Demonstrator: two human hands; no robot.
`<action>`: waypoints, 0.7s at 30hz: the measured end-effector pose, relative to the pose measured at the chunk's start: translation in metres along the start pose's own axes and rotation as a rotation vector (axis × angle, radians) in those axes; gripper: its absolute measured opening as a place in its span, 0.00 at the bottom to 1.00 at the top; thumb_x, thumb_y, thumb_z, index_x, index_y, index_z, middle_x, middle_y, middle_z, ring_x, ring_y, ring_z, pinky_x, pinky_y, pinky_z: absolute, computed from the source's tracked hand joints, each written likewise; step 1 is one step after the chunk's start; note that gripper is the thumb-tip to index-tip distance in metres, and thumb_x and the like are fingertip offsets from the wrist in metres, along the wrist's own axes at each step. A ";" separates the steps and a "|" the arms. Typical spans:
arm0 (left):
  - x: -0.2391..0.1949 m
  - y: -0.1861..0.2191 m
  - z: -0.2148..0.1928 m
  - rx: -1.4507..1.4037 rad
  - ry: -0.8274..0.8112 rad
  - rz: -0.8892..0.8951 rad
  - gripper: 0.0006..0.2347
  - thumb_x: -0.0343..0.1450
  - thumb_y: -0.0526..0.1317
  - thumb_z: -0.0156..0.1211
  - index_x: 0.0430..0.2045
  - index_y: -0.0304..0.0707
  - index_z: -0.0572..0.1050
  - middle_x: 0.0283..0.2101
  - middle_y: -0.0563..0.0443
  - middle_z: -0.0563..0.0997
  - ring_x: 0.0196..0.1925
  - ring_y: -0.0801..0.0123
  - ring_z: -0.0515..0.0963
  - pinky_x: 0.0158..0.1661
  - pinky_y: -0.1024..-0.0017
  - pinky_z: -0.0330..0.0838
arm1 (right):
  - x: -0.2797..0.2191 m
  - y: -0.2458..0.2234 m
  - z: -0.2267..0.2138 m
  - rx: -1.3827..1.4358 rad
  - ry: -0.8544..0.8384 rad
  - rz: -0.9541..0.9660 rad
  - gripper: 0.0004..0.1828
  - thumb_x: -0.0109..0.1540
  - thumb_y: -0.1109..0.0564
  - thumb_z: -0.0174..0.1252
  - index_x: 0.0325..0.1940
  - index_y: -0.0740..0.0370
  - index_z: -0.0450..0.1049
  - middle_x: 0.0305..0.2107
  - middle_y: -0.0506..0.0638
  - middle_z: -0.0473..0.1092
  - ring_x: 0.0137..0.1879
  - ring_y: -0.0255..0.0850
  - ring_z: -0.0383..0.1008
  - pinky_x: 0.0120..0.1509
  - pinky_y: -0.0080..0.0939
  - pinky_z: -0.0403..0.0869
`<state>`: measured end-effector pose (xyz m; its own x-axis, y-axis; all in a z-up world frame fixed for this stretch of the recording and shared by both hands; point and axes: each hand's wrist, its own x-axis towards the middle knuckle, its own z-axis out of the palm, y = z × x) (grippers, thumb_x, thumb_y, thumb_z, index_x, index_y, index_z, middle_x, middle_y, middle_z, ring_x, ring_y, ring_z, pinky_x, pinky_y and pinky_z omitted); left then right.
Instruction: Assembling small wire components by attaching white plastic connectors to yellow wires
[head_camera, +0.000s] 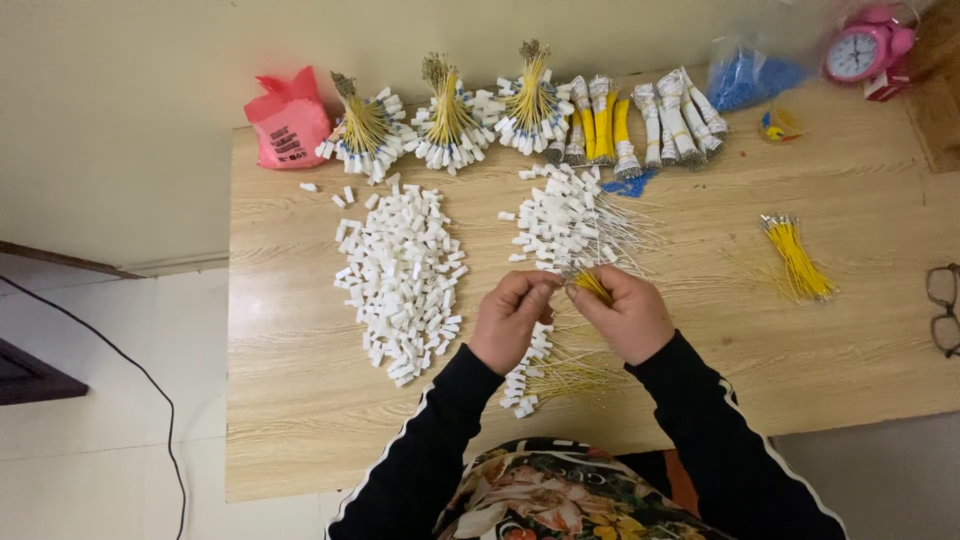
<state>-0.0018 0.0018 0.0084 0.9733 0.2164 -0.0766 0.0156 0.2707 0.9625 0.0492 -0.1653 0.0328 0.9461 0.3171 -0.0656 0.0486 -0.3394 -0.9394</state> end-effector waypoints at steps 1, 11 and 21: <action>0.001 -0.003 -0.002 -0.008 -0.016 -0.002 0.06 0.72 0.33 0.55 0.36 0.32 0.78 0.29 0.47 0.75 0.28 0.73 0.76 0.30 0.75 0.78 | -0.001 -0.007 0.000 0.027 -0.003 -0.013 0.02 0.58 0.62 0.61 0.33 0.63 0.75 0.15 0.44 0.64 0.22 0.29 0.58 0.25 0.27 0.59; 0.000 -0.014 -0.014 -0.174 -0.125 -0.110 0.12 0.70 0.30 0.58 0.46 0.26 0.72 0.34 0.47 0.74 0.34 0.67 0.80 0.39 0.67 0.80 | 0.002 -0.027 -0.013 -0.354 0.030 -0.271 0.05 0.54 0.58 0.66 0.32 0.59 0.78 0.21 0.54 0.72 0.32 0.49 0.75 0.37 0.43 0.72; 0.002 -0.015 -0.015 -0.358 -0.150 -0.249 0.10 0.71 0.32 0.56 0.45 0.25 0.74 0.39 0.42 0.79 0.38 0.61 0.83 0.40 0.67 0.82 | 0.001 -0.036 -0.018 -0.490 -0.013 -0.301 0.04 0.54 0.54 0.65 0.32 0.53 0.79 0.23 0.51 0.72 0.34 0.47 0.76 0.39 0.42 0.73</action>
<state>-0.0033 0.0126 -0.0105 0.9727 -0.0279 -0.2304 0.1992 0.6099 0.7670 0.0547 -0.1690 0.0723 0.8636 0.4733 0.1737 0.4611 -0.6023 -0.6516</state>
